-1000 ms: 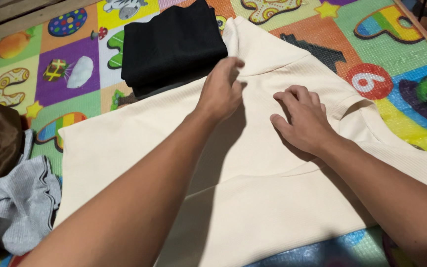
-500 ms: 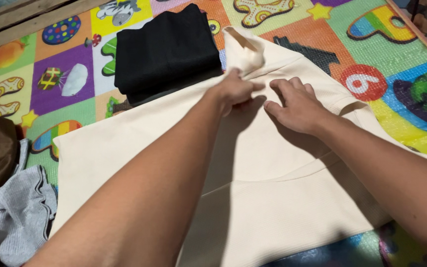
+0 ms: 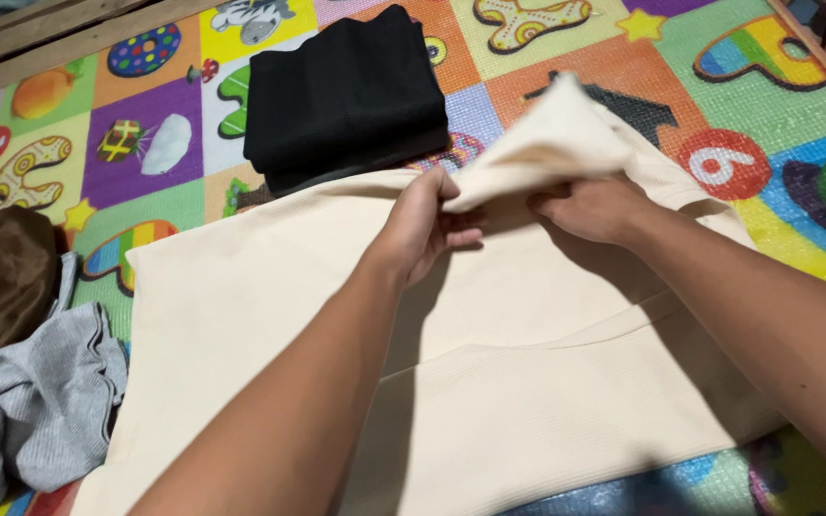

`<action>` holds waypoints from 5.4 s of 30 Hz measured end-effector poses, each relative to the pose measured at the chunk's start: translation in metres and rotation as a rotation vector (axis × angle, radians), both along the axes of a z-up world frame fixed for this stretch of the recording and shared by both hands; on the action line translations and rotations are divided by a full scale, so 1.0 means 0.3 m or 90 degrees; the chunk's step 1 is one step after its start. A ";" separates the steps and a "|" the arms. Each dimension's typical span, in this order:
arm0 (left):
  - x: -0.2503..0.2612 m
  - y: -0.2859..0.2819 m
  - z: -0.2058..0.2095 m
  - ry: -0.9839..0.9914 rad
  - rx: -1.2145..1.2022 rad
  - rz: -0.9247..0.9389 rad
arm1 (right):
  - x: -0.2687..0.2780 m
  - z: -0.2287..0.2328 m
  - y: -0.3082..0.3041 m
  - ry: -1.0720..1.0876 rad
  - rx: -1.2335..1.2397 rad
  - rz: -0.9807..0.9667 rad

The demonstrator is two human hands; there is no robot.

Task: The person folds a cream-colored shirt, a black garment, a grey piece of clothing, and brown trousers by hand on a colorful mat.

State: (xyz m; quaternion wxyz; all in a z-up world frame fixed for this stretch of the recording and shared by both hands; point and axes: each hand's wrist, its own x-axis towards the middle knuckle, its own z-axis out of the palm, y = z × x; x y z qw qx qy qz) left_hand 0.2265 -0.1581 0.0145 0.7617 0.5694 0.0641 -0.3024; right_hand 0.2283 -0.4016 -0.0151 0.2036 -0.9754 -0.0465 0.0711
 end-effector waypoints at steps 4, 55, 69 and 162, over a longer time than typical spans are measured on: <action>-0.101 0.019 -0.046 -0.022 0.053 0.055 | 0.008 -0.020 -0.012 -0.028 0.089 0.069; 0.014 0.434 0.007 -0.368 0.854 0.038 | -0.057 0.188 0.128 -0.185 0.115 -0.063; 0.014 0.743 -0.014 -0.453 1.089 -0.046 | -0.022 0.205 0.144 -0.166 -0.006 0.006; -0.760 0.708 -0.073 -0.429 0.972 -0.063 | -0.669 0.172 0.323 -0.173 -0.055 0.071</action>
